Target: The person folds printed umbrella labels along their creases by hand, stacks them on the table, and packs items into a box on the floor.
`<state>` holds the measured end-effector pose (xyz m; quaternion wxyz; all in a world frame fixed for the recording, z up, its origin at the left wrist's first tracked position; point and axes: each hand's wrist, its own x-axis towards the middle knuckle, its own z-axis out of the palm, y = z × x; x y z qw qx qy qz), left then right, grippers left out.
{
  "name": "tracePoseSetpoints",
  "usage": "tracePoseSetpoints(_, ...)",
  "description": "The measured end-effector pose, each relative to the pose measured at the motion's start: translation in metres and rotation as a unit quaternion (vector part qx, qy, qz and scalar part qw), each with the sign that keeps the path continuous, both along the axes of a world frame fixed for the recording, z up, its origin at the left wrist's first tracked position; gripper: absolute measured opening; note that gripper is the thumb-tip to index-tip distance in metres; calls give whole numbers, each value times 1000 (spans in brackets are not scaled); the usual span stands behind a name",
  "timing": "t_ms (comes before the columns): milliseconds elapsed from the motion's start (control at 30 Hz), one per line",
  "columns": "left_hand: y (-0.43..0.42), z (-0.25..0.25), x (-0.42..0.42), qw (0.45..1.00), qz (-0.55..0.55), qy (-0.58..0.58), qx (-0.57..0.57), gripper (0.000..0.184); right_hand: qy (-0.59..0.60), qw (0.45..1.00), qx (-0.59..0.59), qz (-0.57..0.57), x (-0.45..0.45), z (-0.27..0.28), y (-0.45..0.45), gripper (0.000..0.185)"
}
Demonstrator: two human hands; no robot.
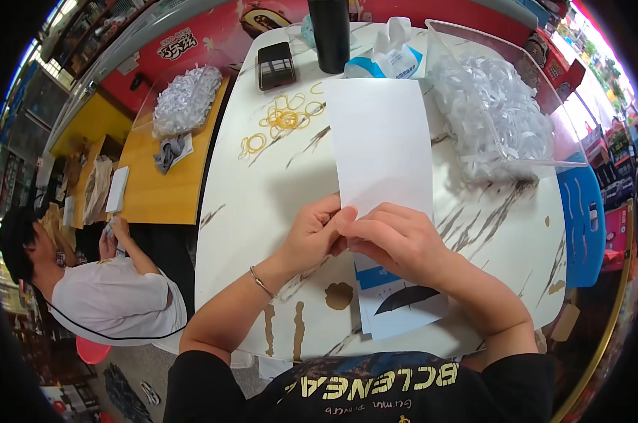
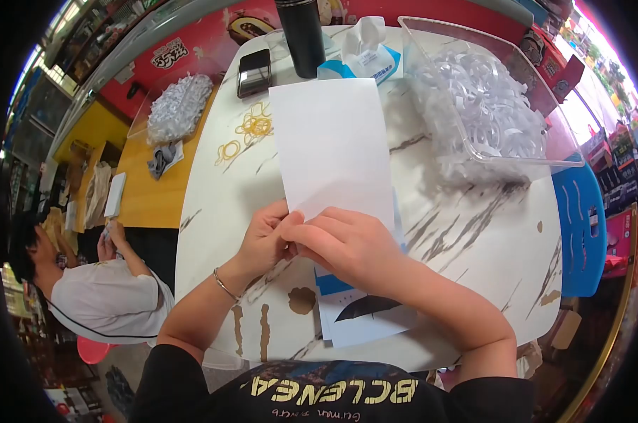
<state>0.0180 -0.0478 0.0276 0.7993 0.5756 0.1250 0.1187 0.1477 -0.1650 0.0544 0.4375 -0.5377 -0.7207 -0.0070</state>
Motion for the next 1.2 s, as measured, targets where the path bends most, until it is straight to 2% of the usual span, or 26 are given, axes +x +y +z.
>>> tracePoseSetpoints(300,-2,-1,0,1000,-13,-7,17,28,0,999,-37,11,1,1,-3,25)
tracePoseSetpoints(500,-1,5,0,1000,-13,8,10,27,16,1000,-4,19,1,-1,0,27)
tracePoseSetpoints(700,-1,5,0,1000,-16,4,2,27,12,1000,-18,16,-1,-1,-1,26)
tracePoseSetpoints(900,0,5,-1,1000,-26,7,2,25,88,994,-54,41,3,-2,-2,28)
tracePoseSetpoints(1100,-1,4,0,1000,-29,9,4,24,60,996,-51,44,3,-1,-2,31)
tracePoseSetpoints(1200,-2,3,0,999,-33,13,-11,25,-22,998,-51,26,2,3,-3,33)
